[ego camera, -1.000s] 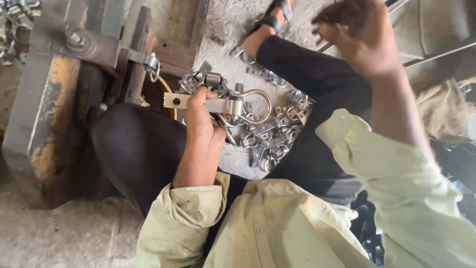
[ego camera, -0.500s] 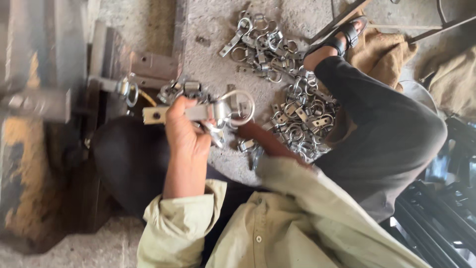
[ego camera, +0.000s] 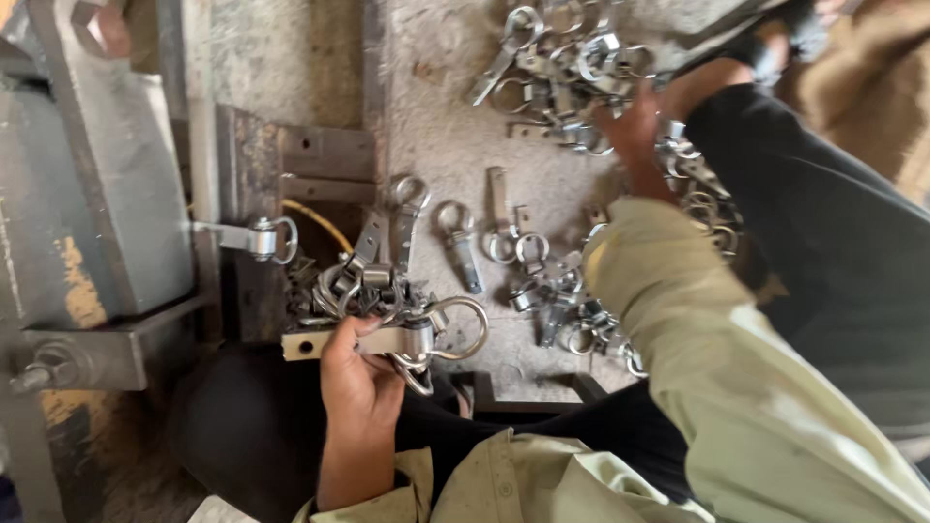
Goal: The person assembles metal components using a mechanical press and by hand, picking up small metal pieces and connecting them to larger ring-like fixtures.
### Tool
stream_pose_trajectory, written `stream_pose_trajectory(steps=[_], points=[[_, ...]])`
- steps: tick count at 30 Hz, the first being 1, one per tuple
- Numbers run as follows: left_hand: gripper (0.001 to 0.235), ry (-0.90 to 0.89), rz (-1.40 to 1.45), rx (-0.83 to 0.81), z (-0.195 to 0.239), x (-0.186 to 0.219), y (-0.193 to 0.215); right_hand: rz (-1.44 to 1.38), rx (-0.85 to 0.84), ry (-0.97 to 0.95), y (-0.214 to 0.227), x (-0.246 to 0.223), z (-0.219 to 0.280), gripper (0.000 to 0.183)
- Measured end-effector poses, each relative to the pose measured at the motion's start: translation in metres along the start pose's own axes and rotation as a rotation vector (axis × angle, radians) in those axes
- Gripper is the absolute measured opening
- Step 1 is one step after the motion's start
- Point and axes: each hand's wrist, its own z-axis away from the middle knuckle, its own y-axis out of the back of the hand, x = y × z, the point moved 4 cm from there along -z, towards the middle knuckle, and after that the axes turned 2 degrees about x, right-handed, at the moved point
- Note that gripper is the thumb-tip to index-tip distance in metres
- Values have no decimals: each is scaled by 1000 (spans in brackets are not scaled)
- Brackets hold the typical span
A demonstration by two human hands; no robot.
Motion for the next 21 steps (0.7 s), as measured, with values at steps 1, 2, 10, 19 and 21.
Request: stream_pose_trajectory(steps=[1,2,10,19,21], points=[[17,-1,5,17,-1,-1,7,83,2,3,4,3,-6,97],[17,-2,10,34,-2,0,14,165,5,8,9,5,-13,104],[14,27,60,128,-8,8,40,500,-280,-258,-20,12,53,114],[17,42,54,77,7,12,32,485,-427,-375,-49,-33,95,63],[16,32,64,79,9,13,33,416,-454,-342,-61,-68,114,56]])
